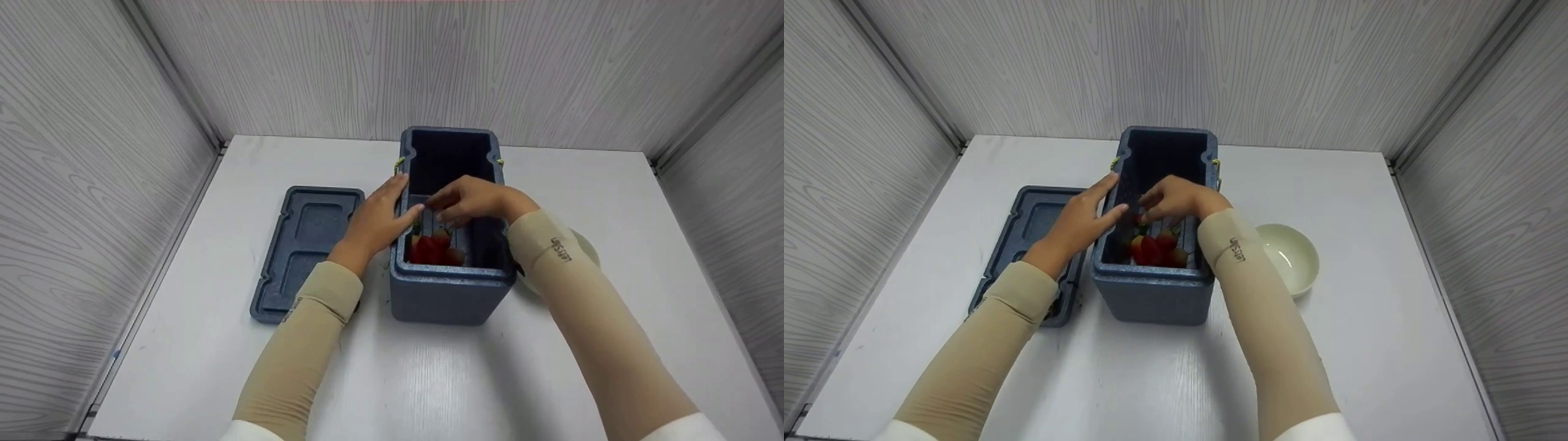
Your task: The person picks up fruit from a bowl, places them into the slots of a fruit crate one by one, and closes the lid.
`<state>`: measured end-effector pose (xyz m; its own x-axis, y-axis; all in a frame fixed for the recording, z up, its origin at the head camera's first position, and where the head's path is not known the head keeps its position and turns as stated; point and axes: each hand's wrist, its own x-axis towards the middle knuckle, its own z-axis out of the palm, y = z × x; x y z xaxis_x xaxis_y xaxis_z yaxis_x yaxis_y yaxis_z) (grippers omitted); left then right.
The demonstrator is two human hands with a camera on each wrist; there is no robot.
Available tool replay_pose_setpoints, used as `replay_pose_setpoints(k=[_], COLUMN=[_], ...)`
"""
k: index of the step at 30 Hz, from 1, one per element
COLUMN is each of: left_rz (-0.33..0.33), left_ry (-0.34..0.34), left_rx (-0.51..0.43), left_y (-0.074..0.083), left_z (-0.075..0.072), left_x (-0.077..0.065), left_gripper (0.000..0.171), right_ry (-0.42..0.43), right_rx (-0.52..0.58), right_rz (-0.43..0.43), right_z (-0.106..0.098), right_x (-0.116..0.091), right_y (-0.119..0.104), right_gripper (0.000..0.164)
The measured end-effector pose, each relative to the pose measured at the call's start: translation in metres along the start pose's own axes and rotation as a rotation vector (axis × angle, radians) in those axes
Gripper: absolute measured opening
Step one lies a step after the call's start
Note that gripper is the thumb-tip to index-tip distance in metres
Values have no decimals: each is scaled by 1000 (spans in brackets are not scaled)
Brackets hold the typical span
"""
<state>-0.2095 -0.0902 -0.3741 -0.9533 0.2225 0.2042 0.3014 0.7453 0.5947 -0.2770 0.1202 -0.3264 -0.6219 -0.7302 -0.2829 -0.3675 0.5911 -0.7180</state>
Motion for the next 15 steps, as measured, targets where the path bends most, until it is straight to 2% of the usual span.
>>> replay_pose_setpoints(k=[6,15], left_rz=[-13,-8], left_ry=[-10,-27], left_rx=[-4,15], left_y=[1,2], left_z=[-1,-4], left_x=[0,0], left_gripper=[71,71], right_ry=[-7,30], right_rx=[38,44], right_rz=[-17,-54], right_z=[-2,-4], right_x=[-1,-2], right_y=[0,0], right_gripper=[47,46])
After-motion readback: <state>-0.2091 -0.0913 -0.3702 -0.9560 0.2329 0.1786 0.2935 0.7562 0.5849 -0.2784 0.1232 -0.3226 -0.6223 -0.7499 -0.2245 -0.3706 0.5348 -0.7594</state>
